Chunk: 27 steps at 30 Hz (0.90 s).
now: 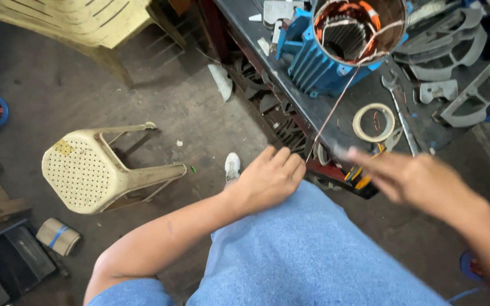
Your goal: The person works on a blue electric motor stator placed on a workbench. They use pliers to strip the insulation from copper wires and then use a knife to scrape the wire ends. The person also handles a roll of tape and various wire pieces during the process.
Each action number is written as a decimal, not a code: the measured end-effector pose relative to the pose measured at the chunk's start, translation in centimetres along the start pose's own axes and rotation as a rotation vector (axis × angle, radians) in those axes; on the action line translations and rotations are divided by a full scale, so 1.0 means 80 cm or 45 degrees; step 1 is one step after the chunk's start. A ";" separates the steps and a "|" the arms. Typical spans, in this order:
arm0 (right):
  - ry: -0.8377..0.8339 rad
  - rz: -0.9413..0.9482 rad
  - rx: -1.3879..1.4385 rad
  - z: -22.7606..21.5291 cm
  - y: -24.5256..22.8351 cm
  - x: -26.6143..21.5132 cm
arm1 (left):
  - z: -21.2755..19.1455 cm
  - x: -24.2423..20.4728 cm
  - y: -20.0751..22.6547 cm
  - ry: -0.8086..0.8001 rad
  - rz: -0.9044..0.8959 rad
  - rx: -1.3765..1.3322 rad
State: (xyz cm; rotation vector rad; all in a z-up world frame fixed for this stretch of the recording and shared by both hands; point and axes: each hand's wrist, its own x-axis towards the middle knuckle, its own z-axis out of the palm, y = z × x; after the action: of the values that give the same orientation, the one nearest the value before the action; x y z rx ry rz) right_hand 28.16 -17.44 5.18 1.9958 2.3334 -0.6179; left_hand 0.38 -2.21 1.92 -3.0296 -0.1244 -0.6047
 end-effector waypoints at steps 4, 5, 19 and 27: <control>0.207 0.235 -0.175 0.027 0.015 -0.001 | 0.006 -0.005 0.006 -0.042 -0.074 -0.096; 0.359 0.173 -0.096 0.038 0.010 0.000 | 0.007 -0.009 0.009 -0.047 -0.117 -0.126; 0.004 -0.013 -0.234 0.067 -0.049 -0.022 | 0.034 -0.025 0.011 -0.165 -0.362 -0.429; 0.059 0.308 -0.259 0.038 -0.026 0.006 | 0.042 -0.029 0.012 -0.190 -0.389 -0.539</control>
State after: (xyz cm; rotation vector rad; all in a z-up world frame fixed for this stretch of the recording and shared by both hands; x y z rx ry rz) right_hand 25.33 -18.09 2.83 2.1674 2.0354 -0.3119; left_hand -0.36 -3.09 -2.11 -3.4993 -0.5388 -0.4689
